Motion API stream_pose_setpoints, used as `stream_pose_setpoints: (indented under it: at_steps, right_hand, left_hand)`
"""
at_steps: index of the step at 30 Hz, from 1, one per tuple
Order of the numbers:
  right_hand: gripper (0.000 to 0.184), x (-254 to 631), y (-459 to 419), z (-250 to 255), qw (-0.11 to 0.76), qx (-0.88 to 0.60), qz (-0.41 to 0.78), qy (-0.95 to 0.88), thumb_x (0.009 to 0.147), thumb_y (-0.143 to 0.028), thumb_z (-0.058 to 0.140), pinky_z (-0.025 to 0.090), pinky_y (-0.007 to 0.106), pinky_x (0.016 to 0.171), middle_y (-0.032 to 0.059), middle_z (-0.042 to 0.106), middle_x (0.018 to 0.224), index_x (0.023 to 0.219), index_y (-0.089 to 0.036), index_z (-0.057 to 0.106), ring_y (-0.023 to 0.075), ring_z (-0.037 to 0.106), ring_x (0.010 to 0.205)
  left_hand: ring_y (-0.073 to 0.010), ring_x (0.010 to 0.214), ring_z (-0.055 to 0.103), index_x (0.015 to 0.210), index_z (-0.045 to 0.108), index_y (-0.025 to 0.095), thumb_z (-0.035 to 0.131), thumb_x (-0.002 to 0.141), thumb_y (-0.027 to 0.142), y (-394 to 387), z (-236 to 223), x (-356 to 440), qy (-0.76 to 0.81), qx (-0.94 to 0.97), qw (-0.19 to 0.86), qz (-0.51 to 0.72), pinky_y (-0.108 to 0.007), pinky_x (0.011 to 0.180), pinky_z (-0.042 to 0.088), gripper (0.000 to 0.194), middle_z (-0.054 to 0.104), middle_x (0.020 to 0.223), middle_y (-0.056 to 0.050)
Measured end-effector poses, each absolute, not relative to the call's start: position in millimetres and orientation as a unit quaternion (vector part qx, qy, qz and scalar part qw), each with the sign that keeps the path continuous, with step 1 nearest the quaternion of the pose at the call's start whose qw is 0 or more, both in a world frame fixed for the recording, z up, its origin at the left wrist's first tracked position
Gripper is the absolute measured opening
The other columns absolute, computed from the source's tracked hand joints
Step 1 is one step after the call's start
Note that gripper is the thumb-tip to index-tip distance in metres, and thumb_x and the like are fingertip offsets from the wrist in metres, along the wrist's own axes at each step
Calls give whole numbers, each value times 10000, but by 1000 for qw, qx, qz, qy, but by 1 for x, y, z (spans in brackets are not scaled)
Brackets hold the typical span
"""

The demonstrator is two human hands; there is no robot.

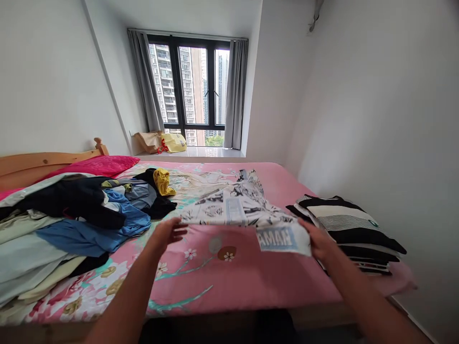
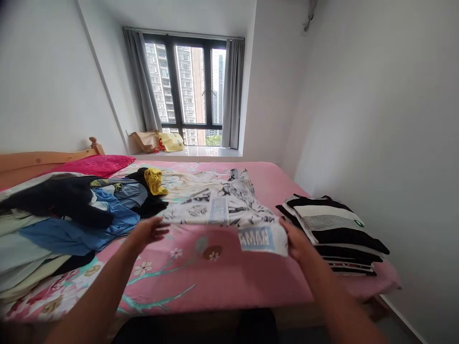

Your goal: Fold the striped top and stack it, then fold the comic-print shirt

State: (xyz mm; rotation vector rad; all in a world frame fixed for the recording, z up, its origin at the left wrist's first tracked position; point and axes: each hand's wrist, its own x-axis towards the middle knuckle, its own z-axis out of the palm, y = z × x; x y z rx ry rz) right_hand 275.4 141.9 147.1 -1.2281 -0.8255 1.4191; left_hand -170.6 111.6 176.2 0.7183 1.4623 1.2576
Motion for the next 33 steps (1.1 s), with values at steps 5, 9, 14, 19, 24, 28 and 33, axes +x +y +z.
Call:
stream_pose_setpoints:
  at_steps: [5,9,14,19,24,28,33]
  right_hand:
    - [334,267,114,17,418,-549,699,-186,757,-462,563,540,395,676,130,699,732,843,-153,655,286,681,777]
    - [366,273,95,-23,400,-579,687,-180,728,-470,637,539,334,662,92,698,763,924,-162,624,239,675,742]
    - [316,268,85,-13,398,-582,661,-258,712,-368,702,499,270,517,31,659,680,926,-167,586,178,623,585]
    - [116,269,83,8,457,-562,662,-193,764,-216,650,471,183,473,-82,473,462,804,-177,549,63,467,391]
    - [149,283,71,2,424,-608,647,-177,773,-217,647,435,185,384,-85,428,434,712,-163,523,42,356,316]
    - [157,288,57,-1,408,-625,638,-188,763,-257,666,461,219,397,-53,499,505,756,-155,547,53,392,345]
    - [276,300,40,-2,385,-604,647,-260,713,-401,704,466,215,448,-67,443,507,741,-183,536,48,374,378]
  left_hand:
    - [-184,881,608,1087,572,120,546,867,378,87,90,-150,664,313,505,454,-360,744,524,340,608,1061,-86]
    - [-158,848,608,1065,578,112,551,870,361,75,62,-146,686,315,502,422,-334,731,528,317,615,1010,-75]
    - [-137,469,570,691,542,132,662,687,544,76,38,-156,702,322,513,374,-246,435,432,429,608,593,-24]
    - [-130,473,569,680,517,159,689,581,578,79,26,-163,688,323,527,380,-226,437,415,464,600,575,-16]
    - [-95,388,474,647,464,179,661,581,589,69,22,-160,687,330,534,365,-195,359,295,459,521,505,29]
    - [-73,353,413,624,422,189,667,564,590,62,23,-158,689,336,535,356,-179,345,218,474,486,476,47]
    - [-99,357,452,598,431,186,647,572,606,44,15,-163,714,368,505,315,-189,350,236,473,491,441,34]
